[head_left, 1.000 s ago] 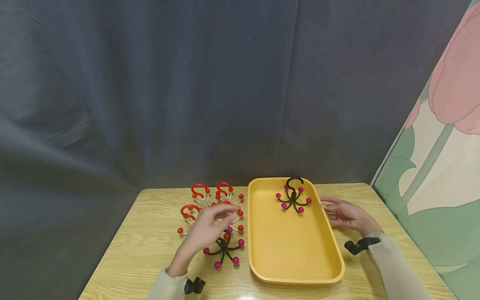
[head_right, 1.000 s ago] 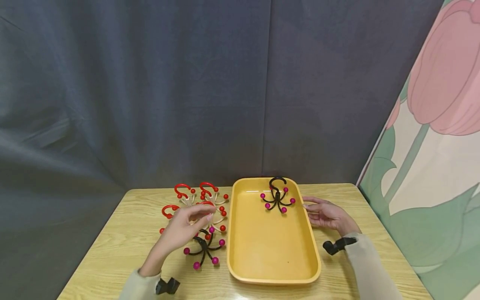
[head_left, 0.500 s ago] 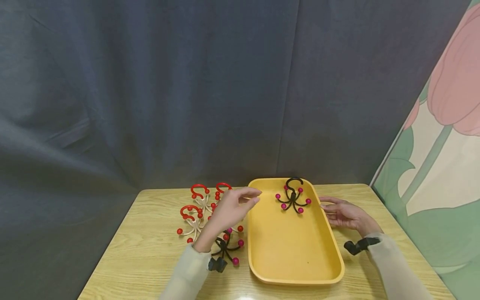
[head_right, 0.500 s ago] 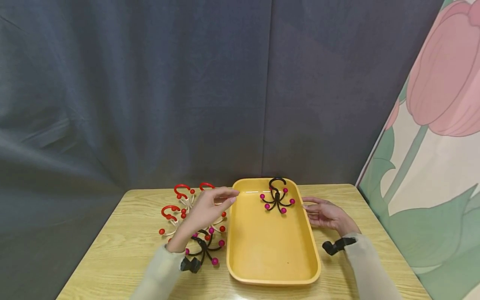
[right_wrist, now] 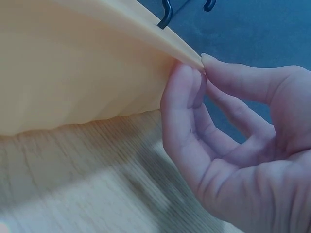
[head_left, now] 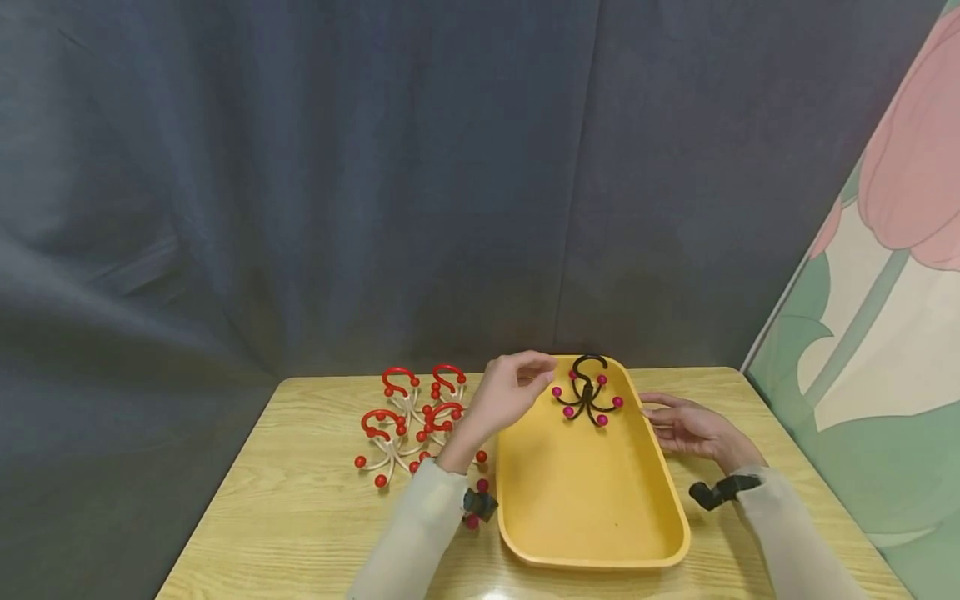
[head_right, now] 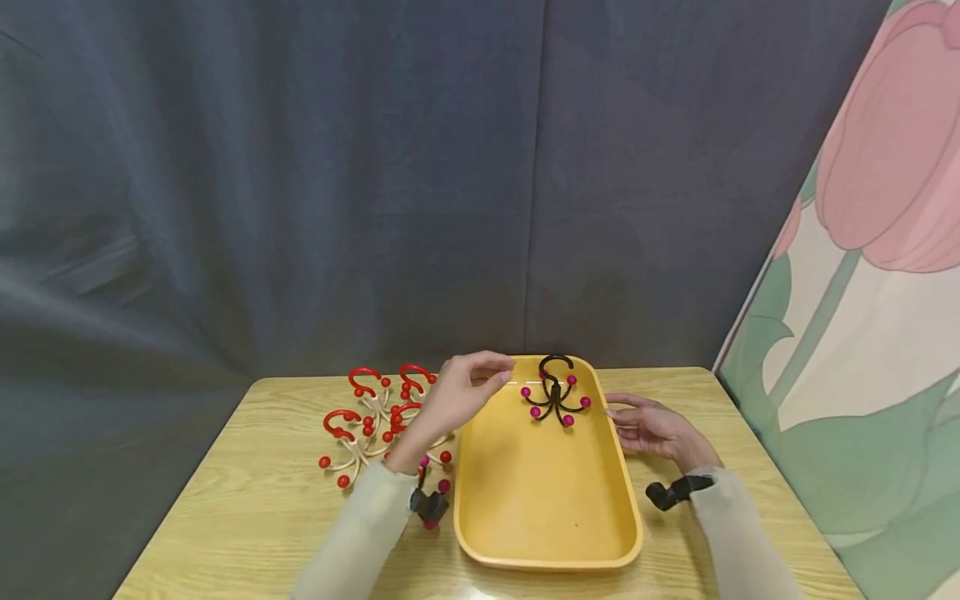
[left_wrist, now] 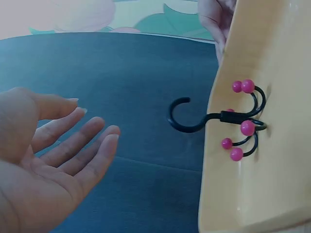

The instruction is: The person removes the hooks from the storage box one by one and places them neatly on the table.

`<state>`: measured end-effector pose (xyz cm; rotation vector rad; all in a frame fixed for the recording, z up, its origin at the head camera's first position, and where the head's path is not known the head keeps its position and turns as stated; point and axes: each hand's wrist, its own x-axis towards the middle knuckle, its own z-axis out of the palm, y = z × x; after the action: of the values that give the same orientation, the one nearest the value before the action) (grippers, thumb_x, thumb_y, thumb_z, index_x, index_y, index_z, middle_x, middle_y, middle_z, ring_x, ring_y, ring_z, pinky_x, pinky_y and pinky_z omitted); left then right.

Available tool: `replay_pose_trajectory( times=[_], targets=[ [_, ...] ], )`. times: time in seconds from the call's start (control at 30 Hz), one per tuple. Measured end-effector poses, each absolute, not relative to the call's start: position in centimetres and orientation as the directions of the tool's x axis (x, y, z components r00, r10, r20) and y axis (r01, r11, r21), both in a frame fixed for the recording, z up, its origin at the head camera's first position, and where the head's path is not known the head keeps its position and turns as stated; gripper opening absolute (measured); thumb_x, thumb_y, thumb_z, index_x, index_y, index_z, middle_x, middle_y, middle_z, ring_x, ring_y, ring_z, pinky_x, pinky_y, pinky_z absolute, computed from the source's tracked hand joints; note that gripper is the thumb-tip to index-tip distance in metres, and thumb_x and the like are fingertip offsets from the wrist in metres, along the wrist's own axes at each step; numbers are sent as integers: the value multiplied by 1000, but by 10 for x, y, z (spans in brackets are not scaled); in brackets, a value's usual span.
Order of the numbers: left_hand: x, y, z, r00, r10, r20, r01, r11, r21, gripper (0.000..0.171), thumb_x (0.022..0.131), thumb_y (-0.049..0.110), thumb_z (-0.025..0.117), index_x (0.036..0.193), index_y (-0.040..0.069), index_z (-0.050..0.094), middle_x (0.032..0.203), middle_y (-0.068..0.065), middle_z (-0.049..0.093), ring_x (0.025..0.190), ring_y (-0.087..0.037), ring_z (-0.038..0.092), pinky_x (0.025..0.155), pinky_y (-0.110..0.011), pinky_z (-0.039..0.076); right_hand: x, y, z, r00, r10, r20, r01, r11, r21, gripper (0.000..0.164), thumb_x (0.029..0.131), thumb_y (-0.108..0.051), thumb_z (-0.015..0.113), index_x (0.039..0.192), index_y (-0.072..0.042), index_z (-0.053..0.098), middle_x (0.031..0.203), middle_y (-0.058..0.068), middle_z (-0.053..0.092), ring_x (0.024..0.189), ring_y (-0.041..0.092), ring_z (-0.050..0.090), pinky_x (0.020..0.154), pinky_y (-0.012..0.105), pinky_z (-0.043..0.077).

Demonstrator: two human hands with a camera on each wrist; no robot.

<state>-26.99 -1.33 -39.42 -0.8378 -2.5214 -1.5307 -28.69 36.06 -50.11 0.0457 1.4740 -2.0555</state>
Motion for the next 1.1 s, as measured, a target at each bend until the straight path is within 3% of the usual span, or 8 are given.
replay_pose_trajectory(
  times=[0.37, 0.7, 0.87, 1.1],
  targets=[
    [-311, 20, -423, -914, 289, 284, 379, 363, 851, 27, 105, 23, 66, 130, 15, 74, 123, -4, 78, 112, -20, 75, 96, -33, 61, -285, 362, -503, -818, -444, -365, 487, -199, -851, 29, 111, -6, 48, 129, -21, 65, 116, 9, 79, 102, 22, 78, 92, 39, 64],
    [-330, 41, -444, -939, 249, 236, 318, 370, 873, 39, 104, 26, 68, 141, 13, 68, 145, -7, 67, 134, -31, 63, 108, -45, 56, -288, 359, -501, -827, -427, -365, 477, -190, -858, 28, 111, -6, 50, 127, -22, 66, 114, 8, 79, 99, 19, 78, 90, 37, 64],
    [-334, 53, -455, -940, 279, 196, 295, 378, 877, 46, 104, 33, 68, 147, 17, 63, 151, -6, 63, 138, -29, 61, 110, -45, 55, -286, 359, -502, -825, -429, -368, 477, -179, -860, 28, 111, -6, 49, 128, -21, 65, 115, 7, 80, 100, 19, 78, 91, 37, 64],
    [-339, 70, -470, -929, 312, 197, 301, 332, 894, 46, 105, 32, 66, 148, 15, 62, 151, -6, 63, 137, -29, 62, 109, -41, 56, -284, 361, -504, -824, -444, -352, 476, -205, -856, 29, 111, -6, 47, 132, -20, 63, 118, 8, 79, 103, 20, 78, 93, 39, 63]
  ],
)
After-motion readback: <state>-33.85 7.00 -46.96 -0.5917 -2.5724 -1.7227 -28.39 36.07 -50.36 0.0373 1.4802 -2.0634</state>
